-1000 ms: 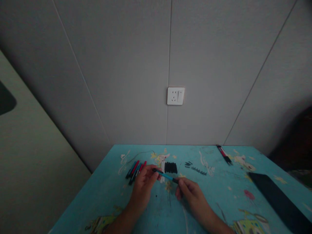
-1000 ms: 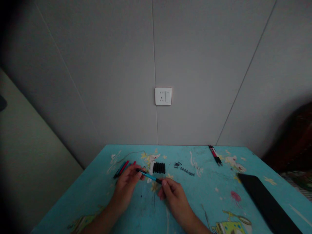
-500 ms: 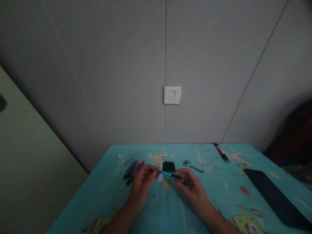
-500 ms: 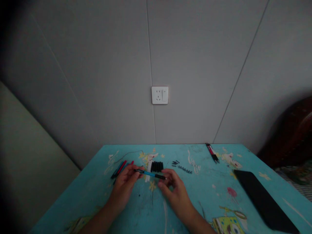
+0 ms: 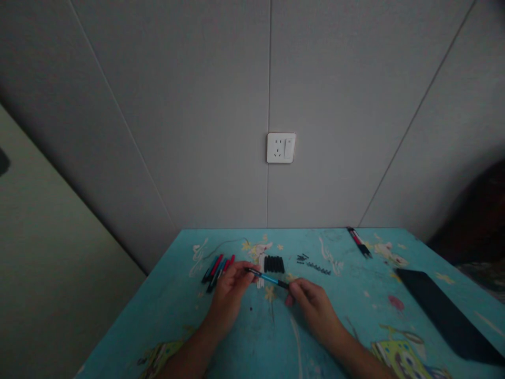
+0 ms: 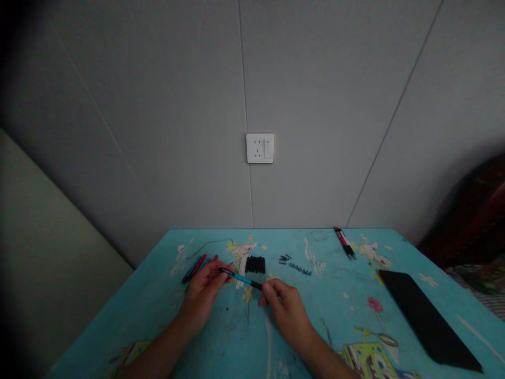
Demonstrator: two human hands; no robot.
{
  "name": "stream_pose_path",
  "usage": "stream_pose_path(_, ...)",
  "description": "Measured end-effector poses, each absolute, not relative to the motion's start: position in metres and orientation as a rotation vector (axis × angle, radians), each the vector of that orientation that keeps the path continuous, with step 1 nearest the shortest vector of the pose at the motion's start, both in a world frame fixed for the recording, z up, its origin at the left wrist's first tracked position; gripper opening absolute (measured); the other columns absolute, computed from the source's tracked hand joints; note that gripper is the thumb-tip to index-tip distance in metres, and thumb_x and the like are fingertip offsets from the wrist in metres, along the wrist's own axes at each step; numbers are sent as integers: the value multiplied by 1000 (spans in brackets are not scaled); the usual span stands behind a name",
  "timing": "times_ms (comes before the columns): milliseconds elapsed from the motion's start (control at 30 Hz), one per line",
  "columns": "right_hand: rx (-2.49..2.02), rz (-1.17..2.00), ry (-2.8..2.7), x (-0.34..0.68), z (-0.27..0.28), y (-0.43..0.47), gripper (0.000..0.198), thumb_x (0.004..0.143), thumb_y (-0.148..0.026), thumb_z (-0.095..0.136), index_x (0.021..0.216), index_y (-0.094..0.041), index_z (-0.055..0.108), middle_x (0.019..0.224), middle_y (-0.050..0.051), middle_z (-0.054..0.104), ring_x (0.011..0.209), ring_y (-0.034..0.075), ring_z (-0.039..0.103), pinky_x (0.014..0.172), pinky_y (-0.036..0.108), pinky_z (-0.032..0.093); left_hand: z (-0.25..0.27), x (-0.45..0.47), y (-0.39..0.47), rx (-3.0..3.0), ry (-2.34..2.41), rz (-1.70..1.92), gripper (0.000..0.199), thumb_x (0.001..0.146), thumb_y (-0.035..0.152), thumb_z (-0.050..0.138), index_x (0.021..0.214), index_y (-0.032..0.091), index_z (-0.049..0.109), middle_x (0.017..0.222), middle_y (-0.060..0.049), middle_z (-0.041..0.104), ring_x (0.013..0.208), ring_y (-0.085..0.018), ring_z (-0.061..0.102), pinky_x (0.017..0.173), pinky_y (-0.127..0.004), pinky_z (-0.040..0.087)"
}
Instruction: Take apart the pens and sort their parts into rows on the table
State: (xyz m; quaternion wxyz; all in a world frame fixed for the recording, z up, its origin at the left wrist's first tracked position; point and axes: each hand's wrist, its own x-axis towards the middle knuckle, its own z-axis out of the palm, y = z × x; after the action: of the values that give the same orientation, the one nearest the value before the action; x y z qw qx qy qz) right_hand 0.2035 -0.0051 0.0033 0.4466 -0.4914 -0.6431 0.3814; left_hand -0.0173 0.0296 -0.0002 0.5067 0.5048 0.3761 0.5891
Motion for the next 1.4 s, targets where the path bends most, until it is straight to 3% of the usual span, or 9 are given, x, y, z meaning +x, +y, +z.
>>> stream_pose_path(133, -1244, 1140, -1548, 201, 3, -6, 56, 100, -53, 29, 79, -16, 65, 54, 0, 61, 52, 14, 54, 57, 25, 41, 0, -18, 27, 1244, 912, 1393, 27, 83, 34, 67, 103, 16, 63, 105, -10, 70, 89, -20, 67, 84, -34, 53)
stream_pose_path(300, -1185, 876, -1763, 205, 10, -7, 41, 96, -51, 44, 86, -17, 65, 75, 1, 64, 68, 14, 56, 65, 24, 41, 1, -21, 29, 1231, 970, 1380, 28, 82, 35, 69, 102, 17, 62, 104, -8, 70, 91, -20, 66, 85, -33, 52)
stream_pose_path(400, -1163, 855, -1887, 213, 12, -8, 44, 98, -48, 41, 79, -17, 67, 69, 0, 60, 65, 13, 54, 64, 24, 39, -1, -24, 31, 1232, 938, 1353, 26, 80, 34, 70, 99, 18, 63, 103, -8, 70, 91, -20, 66, 85, -33, 52)
stream_pose_path(633, -1019, 1372, -1780, 215, 14, -10, 58, 100, -53, 30, 71, -16, 62, 64, 3, 64, 61, 14, 59, 64, 25, 44, -6, -28, 30, 1249, 854, 1293, 24, 80, 31, 72, 97, 18, 63, 106, -9, 70, 92, -21, 66, 85, -34, 53)
stream_pose_path(767, -1377, 809, -1870, 233, 21, 1, 55, 101, -50, 27, 79, -17, 65, 70, 3, 65, 66, 15, 60, 67, 26, 42, -9, -26, 35, 1214, 944, 1346, 31, 79, 35, 73, 103, 18, 63, 107, -8, 70, 86, -19, 68, 84, -33, 54)
stream_pose_path(933, -1930, 73, -1788, 291, 20, 19, 30, 98, -37, 42, 99, -19, 66, 91, 8, 69, 80, 19, 63, 73, 27, 40, -12, -26, 43, 1092, 935, 1408, 37, 76, 34, 76, 105, 17, 63, 108, -8, 69, 88, -18, 68, 85, -31, 54)
stream_pose_path(1067, -2126, 36, -1853, 317, 6, 23, 28, 91, -32, 54, 115, -20, 63, 101, 9, 69, 83, 20, 65, 71, 27, 41, -14, -26, 45, 989, 859, 1443, 32, 77, 29, 75, 103, 17, 62, 109, -7, 69, 89, -15, 67, 86, -28, 53)
stream_pose_path(1300, -2151, 43, -1914, 315, 2, 23, 21, 93, -28, 49, 92, -20, 68, 92, 8, 70, 84, 21, 66, 68, 27, 40, -14, -24, 46, 879, 782, 1464, 32, 75, 26, 77, 102, 17, 63, 106, -6, 69, 92, -16, 67, 89, -31, 53)
stream_pose_path(1400, -2149, 23, -1897, 313, 3, 23, 21, 92, -28, 49, 100, -19, 67, 95, 9, 70, 86, 22, 66, 70, 28, 41, -15, -23, 46, 855, 768, 1453, 34, 72, 26, 80, 100, 17, 62, 104, -6, 70, 91, -17, 68, 87, -31, 54)
